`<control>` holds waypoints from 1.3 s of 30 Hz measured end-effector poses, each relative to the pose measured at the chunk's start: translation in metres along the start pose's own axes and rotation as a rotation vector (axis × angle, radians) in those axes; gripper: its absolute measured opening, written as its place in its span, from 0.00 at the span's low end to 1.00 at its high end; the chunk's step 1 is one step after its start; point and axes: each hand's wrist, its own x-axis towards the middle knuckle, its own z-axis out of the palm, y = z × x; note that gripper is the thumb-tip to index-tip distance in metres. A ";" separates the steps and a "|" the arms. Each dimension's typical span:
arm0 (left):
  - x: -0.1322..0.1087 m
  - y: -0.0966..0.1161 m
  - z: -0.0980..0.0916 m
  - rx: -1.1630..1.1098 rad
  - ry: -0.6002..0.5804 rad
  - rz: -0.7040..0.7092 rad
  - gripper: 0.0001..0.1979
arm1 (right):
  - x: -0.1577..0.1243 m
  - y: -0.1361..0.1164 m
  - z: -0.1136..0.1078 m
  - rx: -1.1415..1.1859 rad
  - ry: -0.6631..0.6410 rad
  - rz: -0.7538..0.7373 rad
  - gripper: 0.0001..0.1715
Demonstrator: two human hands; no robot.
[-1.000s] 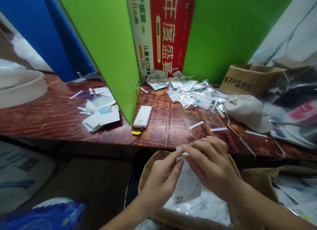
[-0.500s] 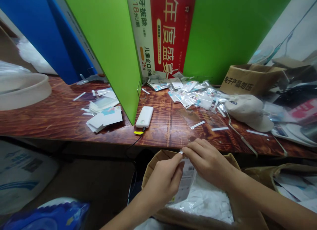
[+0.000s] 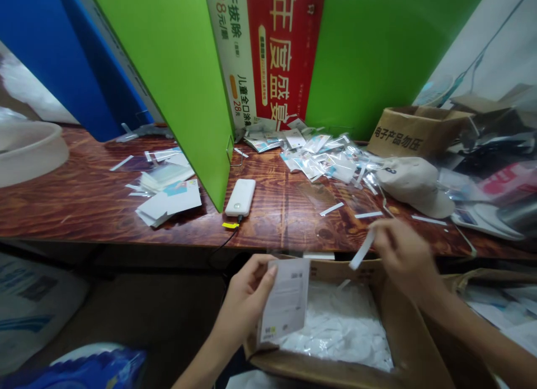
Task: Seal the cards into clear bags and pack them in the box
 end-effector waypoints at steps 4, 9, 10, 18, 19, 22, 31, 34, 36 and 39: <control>-0.003 0.000 -0.012 -0.100 0.069 -0.060 0.16 | -0.045 -0.006 0.018 0.200 -0.487 -0.096 0.12; -0.007 0.012 -0.006 -0.353 -0.108 -0.235 0.23 | -0.037 -0.024 0.018 0.397 -0.643 0.137 0.15; -0.008 0.014 -0.003 -0.399 -0.152 -0.265 0.24 | -0.030 -0.029 0.016 0.525 -0.641 0.270 0.19; -0.019 0.020 0.005 -0.590 -0.123 -0.407 0.19 | -0.010 -0.055 0.011 1.290 -0.483 0.764 0.06; -0.020 0.019 0.004 -0.603 -0.151 -0.423 0.18 | -0.011 -0.054 0.007 1.294 -0.508 0.767 0.06; -0.023 0.017 -0.002 -0.603 -0.245 -0.376 0.16 | -0.011 -0.052 -0.005 1.296 -0.578 0.723 0.10; -0.016 0.024 0.002 -0.561 -0.435 -0.186 0.06 | -0.018 -0.049 -0.024 1.230 -0.603 0.692 0.09; -0.021 0.014 0.017 -0.717 -0.457 -0.188 0.28 | -0.024 -0.043 -0.031 1.232 -0.581 0.646 0.11; -0.025 0.005 0.029 -0.775 -0.528 -0.205 0.42 | -0.028 -0.040 -0.034 1.133 -0.520 0.623 0.13; -0.029 -0.002 0.046 -0.582 -0.584 -0.147 0.45 | -0.025 -0.046 -0.034 0.756 -0.395 0.488 0.21</control>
